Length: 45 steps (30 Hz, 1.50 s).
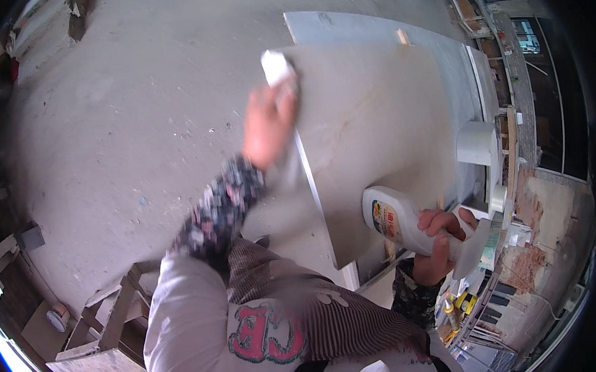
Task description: The person wipes large flat panels with a spray bottle and cloth, then uses a yellow plastic scraper on a small white sheet. They apply sealant from a caulking gun onto the small sheet and spread it with the scraper.
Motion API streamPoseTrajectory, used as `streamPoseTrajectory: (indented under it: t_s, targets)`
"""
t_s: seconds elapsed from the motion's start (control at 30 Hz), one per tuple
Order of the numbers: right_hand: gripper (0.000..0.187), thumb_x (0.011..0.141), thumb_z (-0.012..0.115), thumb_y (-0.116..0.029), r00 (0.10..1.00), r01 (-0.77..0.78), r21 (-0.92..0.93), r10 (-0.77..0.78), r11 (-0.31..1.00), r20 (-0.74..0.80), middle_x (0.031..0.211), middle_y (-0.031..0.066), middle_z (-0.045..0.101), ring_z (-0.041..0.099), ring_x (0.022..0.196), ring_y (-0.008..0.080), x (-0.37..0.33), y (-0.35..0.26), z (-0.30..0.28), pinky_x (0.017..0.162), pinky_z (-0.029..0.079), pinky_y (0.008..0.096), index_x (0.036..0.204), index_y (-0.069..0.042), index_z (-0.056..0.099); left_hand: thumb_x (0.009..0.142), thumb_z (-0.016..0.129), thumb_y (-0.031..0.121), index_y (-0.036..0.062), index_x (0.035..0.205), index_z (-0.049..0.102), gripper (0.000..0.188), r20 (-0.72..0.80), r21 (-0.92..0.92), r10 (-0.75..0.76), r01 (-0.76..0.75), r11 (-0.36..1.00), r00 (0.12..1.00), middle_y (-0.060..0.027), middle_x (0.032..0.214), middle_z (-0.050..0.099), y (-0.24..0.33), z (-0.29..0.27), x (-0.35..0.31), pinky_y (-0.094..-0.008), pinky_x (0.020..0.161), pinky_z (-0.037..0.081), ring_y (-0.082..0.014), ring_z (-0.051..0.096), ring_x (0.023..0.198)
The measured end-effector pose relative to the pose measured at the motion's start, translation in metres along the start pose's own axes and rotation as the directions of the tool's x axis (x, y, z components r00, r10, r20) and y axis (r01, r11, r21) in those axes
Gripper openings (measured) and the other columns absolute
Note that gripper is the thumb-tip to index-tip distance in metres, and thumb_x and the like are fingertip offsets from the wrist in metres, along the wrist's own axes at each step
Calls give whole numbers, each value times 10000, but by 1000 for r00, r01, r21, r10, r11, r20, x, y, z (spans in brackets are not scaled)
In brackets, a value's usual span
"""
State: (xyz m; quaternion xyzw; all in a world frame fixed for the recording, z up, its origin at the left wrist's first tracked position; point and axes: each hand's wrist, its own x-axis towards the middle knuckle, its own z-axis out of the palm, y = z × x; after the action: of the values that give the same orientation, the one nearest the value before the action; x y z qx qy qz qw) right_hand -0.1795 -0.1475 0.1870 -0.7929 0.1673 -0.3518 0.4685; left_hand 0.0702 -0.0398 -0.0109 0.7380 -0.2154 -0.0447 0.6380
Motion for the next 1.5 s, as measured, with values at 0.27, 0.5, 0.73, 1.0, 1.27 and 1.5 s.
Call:
streamPoseTrajectory:
  t_s: [0.27,0.5,0.73,1.0,1.27,1.5]
  targets:
    - [554,888,624,-160,997,1,199,-15,980,70,732,96,547,551,672,239,-79,-44,-83,687,483,416,1354,-2,369,956,545,238,153,1218,648,294,-124,-30,-44,40,999,991,-174,872,581,20,11,-32,-374,868,472,-318,572,919]
    - [551,885,623,-191,999,41,199,-33,979,-41,698,83,533,552,637,228,-199,-69,-192,680,492,413,1338,0,375,972,489,116,44,1245,596,301,21,111,84,-86,990,996,-196,1034,640,43,34,-141,-378,886,474,-315,604,970]
    - [541,887,622,-207,999,-29,172,35,985,-36,716,87,532,551,648,219,-252,-97,-240,684,493,401,1318,12,378,921,521,82,155,1400,478,486,114,126,122,-136,983,986,-245,1057,542,98,56,-316,-454,840,484,-421,566,952]
    - [471,850,636,-110,930,-282,-55,287,958,232,768,76,591,579,686,195,-276,-112,-253,698,494,354,1266,-1,445,937,550,98,121,1551,92,767,533,121,-365,359,926,763,-242,1372,487,48,34,-441,-373,1012,448,-304,542,1224]
    - [449,808,706,-104,465,-664,-467,811,584,354,801,49,625,604,732,120,-316,-111,-268,692,494,285,1221,-34,543,847,646,129,-43,1273,502,482,493,11,-722,827,563,485,-116,1085,631,46,-24,-495,-340,872,495,-197,615,955]
    - [305,831,687,-143,489,-666,-430,792,609,364,758,44,617,593,696,121,-368,-97,-309,670,490,296,1097,-32,589,872,605,125,-13,1171,565,332,426,-129,-685,789,600,591,-55,963,624,70,12,-576,-315,816,473,-145,579,899]
